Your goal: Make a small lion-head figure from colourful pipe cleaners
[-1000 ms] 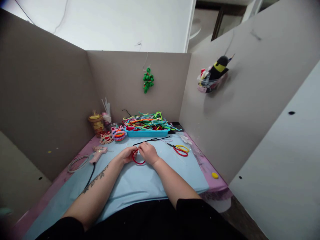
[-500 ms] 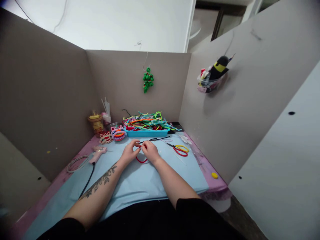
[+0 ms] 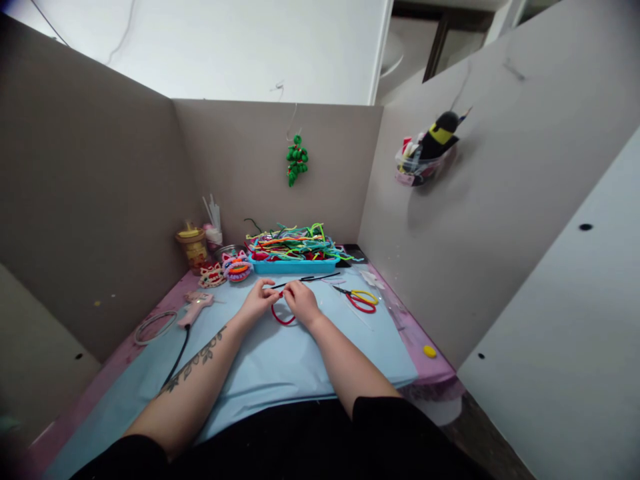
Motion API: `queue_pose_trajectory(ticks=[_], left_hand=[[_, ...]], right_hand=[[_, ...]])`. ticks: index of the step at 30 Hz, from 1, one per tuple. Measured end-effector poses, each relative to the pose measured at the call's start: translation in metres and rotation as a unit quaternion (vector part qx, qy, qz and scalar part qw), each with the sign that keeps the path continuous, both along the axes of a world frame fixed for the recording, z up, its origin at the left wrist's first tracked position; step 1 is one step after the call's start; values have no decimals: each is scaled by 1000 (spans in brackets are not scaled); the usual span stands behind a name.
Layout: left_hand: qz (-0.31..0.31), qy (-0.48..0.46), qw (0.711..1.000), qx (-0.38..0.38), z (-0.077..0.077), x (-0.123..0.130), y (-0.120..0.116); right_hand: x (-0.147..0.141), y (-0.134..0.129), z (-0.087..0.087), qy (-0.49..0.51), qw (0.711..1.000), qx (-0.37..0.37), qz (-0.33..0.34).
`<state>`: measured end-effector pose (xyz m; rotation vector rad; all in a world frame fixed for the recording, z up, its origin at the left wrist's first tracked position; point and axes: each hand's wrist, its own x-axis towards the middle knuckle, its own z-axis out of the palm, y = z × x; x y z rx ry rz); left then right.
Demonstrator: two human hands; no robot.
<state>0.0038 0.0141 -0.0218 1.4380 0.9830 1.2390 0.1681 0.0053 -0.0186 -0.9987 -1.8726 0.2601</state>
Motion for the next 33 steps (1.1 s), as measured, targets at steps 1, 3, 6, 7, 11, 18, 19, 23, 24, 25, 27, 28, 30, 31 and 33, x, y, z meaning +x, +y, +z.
queue_pose_trajectory(ticks=[1, 3, 6, 7, 11, 18, 19, 23, 24, 25, 27, 28, 30, 31, 33], left_hand=[[-6, -17, 1000, -17, 0, -1, 0], [-21, -50, 997, -50, 2, -2, -1], [-43, -97, 990, -97, 3, -3, -2], [-48, -106, 988, -106, 3, -3, -2], [-38, -67, 995, -60, 1, -1, -1], [102, 282, 914, 273, 6, 2, -12], [114, 315, 892, 303, 8, 3, -14], [146, 375, 845, 353, 10, 3, -18], [151, 376, 841, 358, 11, 3, -18], [154, 374, 840, 362, 10, 3, -18], [157, 360, 843, 367, 10, 3, -17], [159, 348, 848, 367, 10, 3, -17], [162, 313, 865, 357, 9, 3, -17], [162, 294, 876, 347, 9, 3, -16], [160, 256, 898, 320, 9, 3, -16]], right_hand=[[0, 0, 0, 0, 1000, 2, 2], [0, 0, 1, 4, 1000, 7, 4], [-1, 0, 1, 15, 1000, 12, 6], [-1, 1, 1, 18, 1000, 12, 6], [0, 2, 0, 29, 1000, 1, 1], [-2, 4, -3, 78, 996, -40, -5], [-3, 4, -2, 83, 995, -46, -2], [-5, 2, -1, 101, 992, -68, 8], [-5, 2, -1, 106, 992, -74, 9], [-5, 2, -1, 110, 991, -79, 9], [-5, 2, 0, 116, 990, -84, 9], [-5, 1, 0, 117, 990, -83, 9], [-5, 1, 1, 117, 990, -75, 10], [-5, 1, 1, 116, 991, -71, 10], [-5, 0, 2, 112, 991, -65, 10]])
